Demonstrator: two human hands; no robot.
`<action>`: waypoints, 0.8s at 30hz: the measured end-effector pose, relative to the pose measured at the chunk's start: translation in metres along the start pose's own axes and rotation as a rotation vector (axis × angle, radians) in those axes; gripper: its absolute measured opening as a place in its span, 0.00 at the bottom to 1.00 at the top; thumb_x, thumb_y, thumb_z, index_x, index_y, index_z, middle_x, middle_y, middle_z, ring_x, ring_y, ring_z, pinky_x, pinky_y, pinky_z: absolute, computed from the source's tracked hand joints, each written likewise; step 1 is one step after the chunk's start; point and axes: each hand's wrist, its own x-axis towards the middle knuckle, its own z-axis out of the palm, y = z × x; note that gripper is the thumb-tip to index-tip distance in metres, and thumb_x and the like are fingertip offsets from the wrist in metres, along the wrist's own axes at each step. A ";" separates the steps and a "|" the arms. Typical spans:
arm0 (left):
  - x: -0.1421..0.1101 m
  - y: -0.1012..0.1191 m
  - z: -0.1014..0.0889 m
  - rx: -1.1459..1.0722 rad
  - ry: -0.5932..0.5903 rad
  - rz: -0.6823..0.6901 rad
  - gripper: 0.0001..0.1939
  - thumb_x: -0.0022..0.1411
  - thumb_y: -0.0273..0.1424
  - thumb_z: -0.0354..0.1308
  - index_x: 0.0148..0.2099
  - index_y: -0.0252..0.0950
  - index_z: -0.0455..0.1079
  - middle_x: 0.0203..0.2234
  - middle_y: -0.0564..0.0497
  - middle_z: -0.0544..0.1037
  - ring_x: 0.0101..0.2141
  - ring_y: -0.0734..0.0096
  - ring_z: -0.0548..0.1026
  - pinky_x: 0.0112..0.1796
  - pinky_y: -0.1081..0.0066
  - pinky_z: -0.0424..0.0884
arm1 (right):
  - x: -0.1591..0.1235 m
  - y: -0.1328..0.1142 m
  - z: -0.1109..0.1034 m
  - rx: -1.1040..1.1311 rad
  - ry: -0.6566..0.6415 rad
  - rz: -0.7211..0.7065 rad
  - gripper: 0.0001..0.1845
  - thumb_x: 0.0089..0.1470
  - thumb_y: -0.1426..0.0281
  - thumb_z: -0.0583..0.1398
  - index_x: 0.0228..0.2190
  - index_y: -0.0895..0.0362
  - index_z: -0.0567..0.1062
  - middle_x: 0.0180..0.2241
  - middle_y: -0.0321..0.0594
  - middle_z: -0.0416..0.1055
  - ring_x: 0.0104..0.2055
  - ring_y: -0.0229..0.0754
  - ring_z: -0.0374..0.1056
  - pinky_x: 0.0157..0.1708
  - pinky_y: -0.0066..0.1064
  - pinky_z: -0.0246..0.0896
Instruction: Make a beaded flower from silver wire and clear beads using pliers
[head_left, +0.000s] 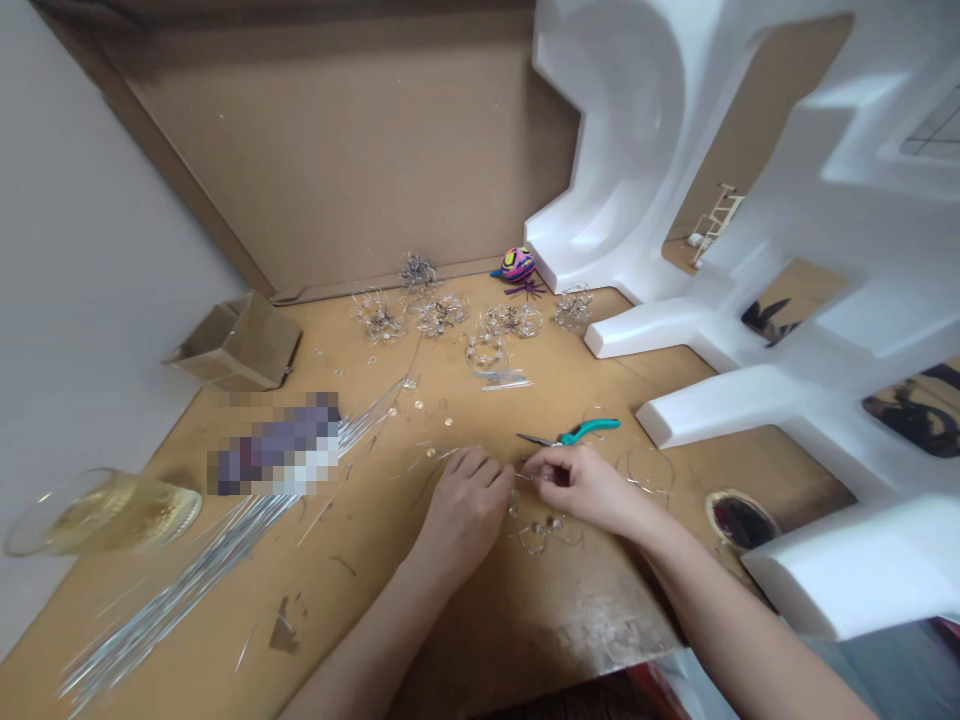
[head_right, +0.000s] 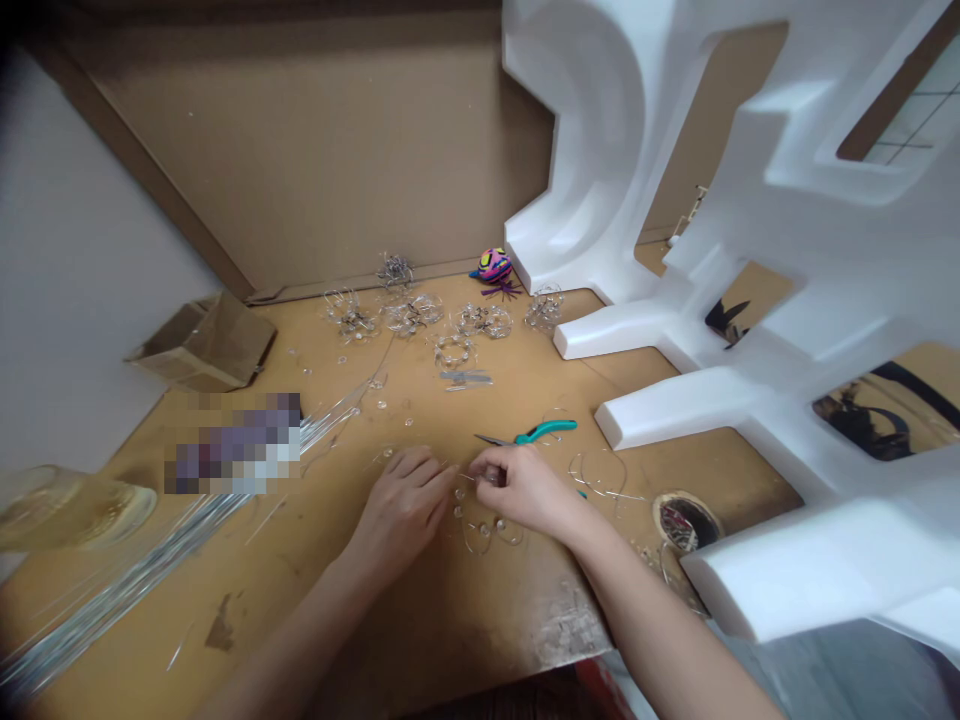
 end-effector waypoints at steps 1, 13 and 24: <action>0.000 0.000 0.000 -0.002 0.012 -0.004 0.09 0.57 0.19 0.49 0.32 0.33 0.68 0.22 0.49 0.68 0.31 0.65 0.64 0.36 0.65 0.66 | 0.000 0.001 0.000 0.001 0.001 0.004 0.13 0.42 0.76 0.53 0.30 0.60 0.74 0.19 0.31 0.63 0.22 0.31 0.56 0.23 0.23 0.51; 0.000 -0.003 0.001 0.007 0.049 -0.033 0.10 0.58 0.19 0.48 0.31 0.34 0.68 0.22 0.49 0.68 0.32 0.64 0.65 0.39 0.63 0.67 | 0.000 0.005 0.002 0.041 0.024 -0.019 0.12 0.43 0.76 0.54 0.32 0.58 0.72 0.19 0.30 0.60 0.22 0.31 0.55 0.23 0.23 0.50; 0.000 -0.003 0.002 0.004 0.038 -0.028 0.09 0.57 0.20 0.49 0.30 0.33 0.68 0.21 0.50 0.68 0.31 0.65 0.65 0.41 0.63 0.67 | 0.000 0.004 -0.001 0.167 -0.019 -0.019 0.16 0.42 0.79 0.52 0.35 0.59 0.70 0.20 0.29 0.59 0.22 0.31 0.54 0.23 0.22 0.49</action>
